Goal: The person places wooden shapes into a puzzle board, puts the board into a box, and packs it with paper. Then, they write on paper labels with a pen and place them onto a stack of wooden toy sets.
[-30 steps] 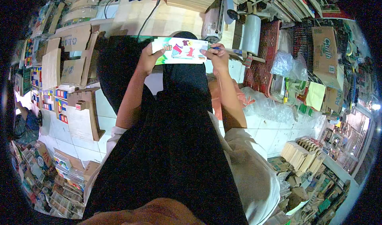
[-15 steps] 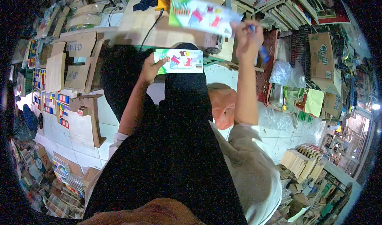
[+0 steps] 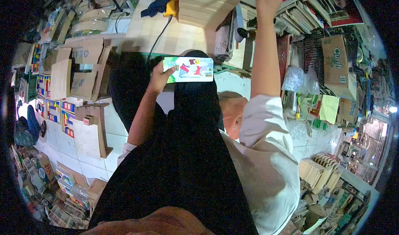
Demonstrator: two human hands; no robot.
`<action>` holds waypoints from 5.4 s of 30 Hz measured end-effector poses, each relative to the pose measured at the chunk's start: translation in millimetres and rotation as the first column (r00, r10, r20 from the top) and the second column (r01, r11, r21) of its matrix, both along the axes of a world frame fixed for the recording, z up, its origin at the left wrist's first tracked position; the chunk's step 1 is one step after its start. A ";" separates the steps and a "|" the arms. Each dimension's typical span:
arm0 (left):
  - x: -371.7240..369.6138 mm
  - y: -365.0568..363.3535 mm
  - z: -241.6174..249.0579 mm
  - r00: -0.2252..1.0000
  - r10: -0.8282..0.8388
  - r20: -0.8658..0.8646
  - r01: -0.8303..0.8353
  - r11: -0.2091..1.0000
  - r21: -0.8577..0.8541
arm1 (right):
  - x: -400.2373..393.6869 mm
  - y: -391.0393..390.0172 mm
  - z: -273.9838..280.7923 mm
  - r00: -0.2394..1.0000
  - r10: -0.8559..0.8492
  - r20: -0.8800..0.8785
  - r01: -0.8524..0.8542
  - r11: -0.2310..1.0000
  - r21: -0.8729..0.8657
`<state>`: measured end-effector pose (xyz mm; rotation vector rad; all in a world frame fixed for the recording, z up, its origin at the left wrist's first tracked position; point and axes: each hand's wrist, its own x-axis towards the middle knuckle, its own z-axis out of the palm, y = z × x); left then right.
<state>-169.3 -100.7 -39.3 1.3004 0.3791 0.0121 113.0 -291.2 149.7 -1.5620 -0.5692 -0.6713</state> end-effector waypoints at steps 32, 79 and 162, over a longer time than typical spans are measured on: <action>0.7 -0.4 -1.7 0.999 0.003 -0.038 0.003 0.986 0.165 | -221.8 10.6 -178.5 0.687 0.332 -0.647 -0.577 0.790 -0.208; 0.7 -0.1 -17.0 0.997 0.017 0.071 -0.017 1.000 0.002 | -148.6 -40.7 -57.7 0.880 0.125 -0.459 -0.134 0.991 0.014; 1.9 4.0 -17.4 0.999 -0.019 0.041 0.014 0.993 0.120 | -163.8 -51.5 -58.2 0.890 -0.061 -0.453 -0.027 0.982 -0.185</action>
